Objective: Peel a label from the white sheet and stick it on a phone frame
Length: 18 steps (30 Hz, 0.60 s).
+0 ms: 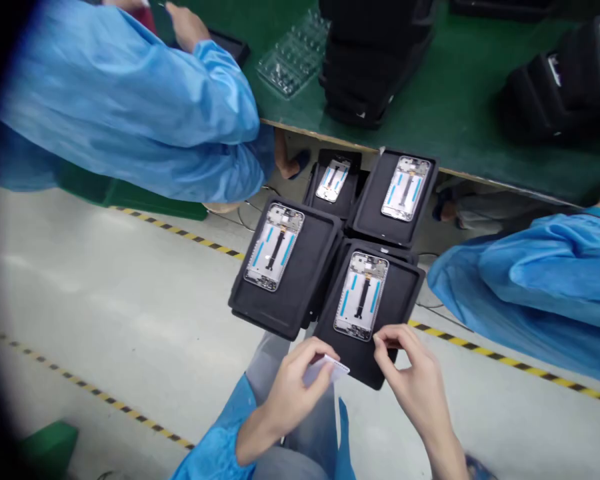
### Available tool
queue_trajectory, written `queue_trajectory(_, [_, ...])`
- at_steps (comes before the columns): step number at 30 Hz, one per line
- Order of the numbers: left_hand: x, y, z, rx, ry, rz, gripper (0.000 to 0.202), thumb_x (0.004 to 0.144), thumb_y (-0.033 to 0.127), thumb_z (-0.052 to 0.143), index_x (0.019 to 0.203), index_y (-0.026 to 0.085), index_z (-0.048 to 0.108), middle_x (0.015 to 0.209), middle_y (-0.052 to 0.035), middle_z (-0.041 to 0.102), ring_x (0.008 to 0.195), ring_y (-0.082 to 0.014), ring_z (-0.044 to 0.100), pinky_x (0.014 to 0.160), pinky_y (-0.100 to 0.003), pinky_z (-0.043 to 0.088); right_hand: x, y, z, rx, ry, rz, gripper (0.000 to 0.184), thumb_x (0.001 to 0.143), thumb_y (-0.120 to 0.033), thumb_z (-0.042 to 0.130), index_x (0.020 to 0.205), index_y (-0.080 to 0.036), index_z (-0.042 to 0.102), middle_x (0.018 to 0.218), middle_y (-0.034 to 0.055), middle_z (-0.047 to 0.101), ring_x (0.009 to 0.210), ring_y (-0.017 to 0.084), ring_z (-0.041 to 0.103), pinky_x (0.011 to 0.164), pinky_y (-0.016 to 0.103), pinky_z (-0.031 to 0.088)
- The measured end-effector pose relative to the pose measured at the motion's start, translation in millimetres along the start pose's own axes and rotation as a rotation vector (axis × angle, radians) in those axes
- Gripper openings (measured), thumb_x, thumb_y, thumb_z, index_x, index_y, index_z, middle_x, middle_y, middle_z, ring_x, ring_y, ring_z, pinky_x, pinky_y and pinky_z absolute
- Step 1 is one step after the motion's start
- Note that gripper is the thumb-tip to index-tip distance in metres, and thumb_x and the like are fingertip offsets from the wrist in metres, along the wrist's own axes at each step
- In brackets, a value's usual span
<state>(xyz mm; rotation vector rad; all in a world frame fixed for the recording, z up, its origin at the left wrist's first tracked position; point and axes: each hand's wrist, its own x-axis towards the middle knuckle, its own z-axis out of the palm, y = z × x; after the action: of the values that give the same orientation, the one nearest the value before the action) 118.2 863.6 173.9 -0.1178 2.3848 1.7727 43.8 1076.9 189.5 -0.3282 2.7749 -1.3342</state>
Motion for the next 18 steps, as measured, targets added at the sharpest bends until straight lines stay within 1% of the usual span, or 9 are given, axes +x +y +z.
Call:
queue_trajectory(2, [0,4,-8.7,0.12,-0.025,0.083,0.017,0.101,0.015,0.056,0.1,0.023,0.07,0.089,-0.0021,0.08,0.082,-0.0201,0.08,0.074,-0.031,0.061,-1,-5,-1,0.036,-0.047,0.058,0.016,0.102,-0.023,0.067,0.087,-0.025,0.07,0.078,-0.0007,0.074,0.064,0.014,0.07,0.061,0.02,0.059])
queue_trajectory(4, [0,6,-15.9,0.216,-0.045,0.164,0.018,0.102,0.015,0.053,0.101,0.022,0.069,0.089,-0.0023,0.08,0.08,-0.0209,0.08,0.071,-0.033,0.06,-2,-10,-2,0.064,-0.095,0.122,0.016,0.1,-0.02,0.065,0.085,-0.024,0.069,0.077,-0.0003,0.073,0.065,0.015,0.069,0.062,0.021,0.058])
queue_trajectory(6, [1,5,-20.4,0.305,-0.052,0.229,0.02,0.106,0.016,0.05,0.102,0.022,0.068,0.089,-0.0024,0.08,0.078,-0.0209,0.08,0.07,-0.034,0.059,-3,-14,-1,0.08,-0.13,0.174,0.016,0.099,-0.019,0.064,0.085,-0.023,0.069,0.076,-0.0001,0.071,0.066,0.015,0.068,0.063,0.022,0.057])
queue_trajectory(8, [2,3,-21.6,0.386,-0.041,0.283,0.021,0.112,0.019,0.049,0.101,0.022,0.067,0.086,-0.0017,0.08,0.074,-0.0197,0.078,0.068,-0.033,0.057,-4,-17,-1,0.075,-0.162,0.195,0.015,0.099,-0.018,0.062,0.085,-0.022,0.068,0.076,-0.0007,0.069,0.067,0.014,0.067,0.065,0.022,0.055])
queue_trajectory(10, [4,1,-20.2,0.453,-0.02,0.331,0.023,0.117,0.025,0.05,0.102,0.021,0.067,0.085,-0.0007,0.08,0.07,-0.0183,0.076,0.068,-0.033,0.056,-5,-19,1,0.05,-0.187,0.187,0.015,0.099,-0.016,0.06,0.087,-0.022,0.066,0.076,-0.0016,0.066,0.068,0.013,0.065,0.067,0.021,0.054])
queue_trajectory(12, [8,0,-17.5,0.504,0.003,0.364,0.025,0.12,0.028,0.049,0.104,0.021,0.067,0.085,-0.0003,0.08,0.07,-0.0178,0.076,0.069,-0.032,0.055,-6,-20,2,0.022,-0.195,0.159,0.016,0.099,-0.012,0.059,0.088,-0.022,0.064,0.077,-0.0021,0.064,0.069,0.012,0.064,0.068,0.021,0.052])
queue_trajectory(15, [15,1,-13.4,0.561,0.015,0.388,0.031,0.122,0.028,0.044,0.105,0.02,0.069,0.088,-0.0014,0.079,0.072,-0.018,0.076,0.071,-0.033,0.055,-9,-18,5,-0.021,-0.201,0.102,0.017,0.101,-0.009,0.058,0.091,-0.022,0.061,0.081,-0.0016,0.064,0.072,0.012,0.064,0.07,0.021,0.051])
queue_trajectory(18, [21,0,-11.2,0.602,0.009,0.406,0.034,0.122,0.027,0.043,0.108,0.019,0.072,0.093,-0.0031,0.078,0.073,-0.018,0.075,0.071,-0.033,0.054,-10,-16,9,-0.111,-0.236,0.045,0.016,0.103,-0.008,0.058,0.093,-0.022,0.06,0.084,-0.0011,0.064,0.074,0.013,0.065,0.07,0.023,0.05])
